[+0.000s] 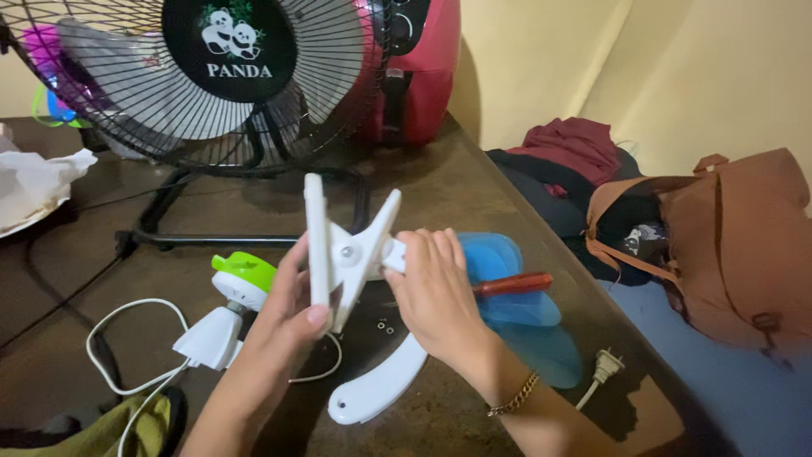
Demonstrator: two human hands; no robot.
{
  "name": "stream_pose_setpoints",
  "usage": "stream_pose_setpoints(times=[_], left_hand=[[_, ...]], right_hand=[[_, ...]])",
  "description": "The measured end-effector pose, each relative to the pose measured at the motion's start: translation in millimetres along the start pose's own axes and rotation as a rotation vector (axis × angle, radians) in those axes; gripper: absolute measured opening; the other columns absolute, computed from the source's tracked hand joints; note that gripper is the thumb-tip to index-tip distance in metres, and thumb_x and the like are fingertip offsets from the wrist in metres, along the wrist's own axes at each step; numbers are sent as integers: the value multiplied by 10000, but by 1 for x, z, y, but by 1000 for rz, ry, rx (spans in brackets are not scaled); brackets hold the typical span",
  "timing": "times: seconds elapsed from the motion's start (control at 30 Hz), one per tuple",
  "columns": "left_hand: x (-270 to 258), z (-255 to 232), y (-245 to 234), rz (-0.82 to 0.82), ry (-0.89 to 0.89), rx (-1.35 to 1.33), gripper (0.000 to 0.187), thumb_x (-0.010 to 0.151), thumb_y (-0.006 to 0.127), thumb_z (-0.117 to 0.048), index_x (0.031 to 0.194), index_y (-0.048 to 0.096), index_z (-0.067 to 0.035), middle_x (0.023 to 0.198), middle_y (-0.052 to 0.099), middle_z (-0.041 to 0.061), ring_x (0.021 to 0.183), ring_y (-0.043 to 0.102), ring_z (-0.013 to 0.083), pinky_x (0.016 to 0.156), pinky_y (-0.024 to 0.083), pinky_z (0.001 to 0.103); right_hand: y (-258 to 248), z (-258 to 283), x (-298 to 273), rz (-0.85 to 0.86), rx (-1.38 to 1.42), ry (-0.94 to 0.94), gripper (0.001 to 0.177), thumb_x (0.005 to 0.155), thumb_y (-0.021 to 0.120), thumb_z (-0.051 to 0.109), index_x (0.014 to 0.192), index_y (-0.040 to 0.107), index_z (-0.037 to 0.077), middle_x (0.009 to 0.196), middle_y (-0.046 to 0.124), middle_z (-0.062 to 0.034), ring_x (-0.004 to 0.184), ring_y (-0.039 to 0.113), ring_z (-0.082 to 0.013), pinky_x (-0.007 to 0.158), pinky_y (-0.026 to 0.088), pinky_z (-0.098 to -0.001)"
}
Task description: The person uses a screwdriver to remove screws from a small white and green electric fan, separating the motor housing, fan blades, and base components. The parts are placed on the table as the disassembly progresses.
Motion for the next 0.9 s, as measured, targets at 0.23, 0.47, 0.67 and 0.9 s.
stream_pose_setpoints(times=[0.23, 0.47, 0.67, 0.9], left_hand=[[2, 15, -33, -191, -168, -357, 1057, 644, 692, -516, 1526, 382, -23, 1346, 525, 212, 1211, 547, 347, 990, 477, 607], [-12, -49, -53, -146, 103, -446, 963, 792, 649, -567, 1540, 403, -13, 1321, 555, 275, 1116, 634, 414, 954, 499, 609], [-11, -39, -62, -281, -30, -368, 901, 767, 632, -551, 1490, 440, -48, 1320, 573, 241, 1123, 633, 394, 923, 519, 607], [-17, -51, -73, -257, 30, -398, 902, 789, 611, -590, 1503, 458, -60, 1340, 585, 226, 1139, 616, 393, 912, 517, 565]], right_hand=[[-8, -64, 0, 360, 120, 120, 613, 861, 733, 342, 1366, 537, 55, 1152, 595, -165, 1120, 583, -333, 970, 460, -432], [11, -85, 4, 264, 53, -35, 456, 862, 756, 323, 1244, 681, 85, 1150, 645, -151, 1144, 580, -351, 984, 469, -437], [116, -53, 33, 636, -47, -73, 740, 757, 837, 441, 1312, 578, 26, 1195, 630, -182, 1172, 562, -378, 970, 471, -464], [112, -41, 55, 542, 103, -173, 422, 912, 728, 323, 1280, 615, 151, 1205, 667, -93, 1080, 663, -327, 913, 539, -439]])
Point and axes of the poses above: each hand's wrist, its own x-axis towards the middle knuckle, its own y-axis out of the palm, z = x × y, the point moved 8 cm from there along x, towards the middle knuckle
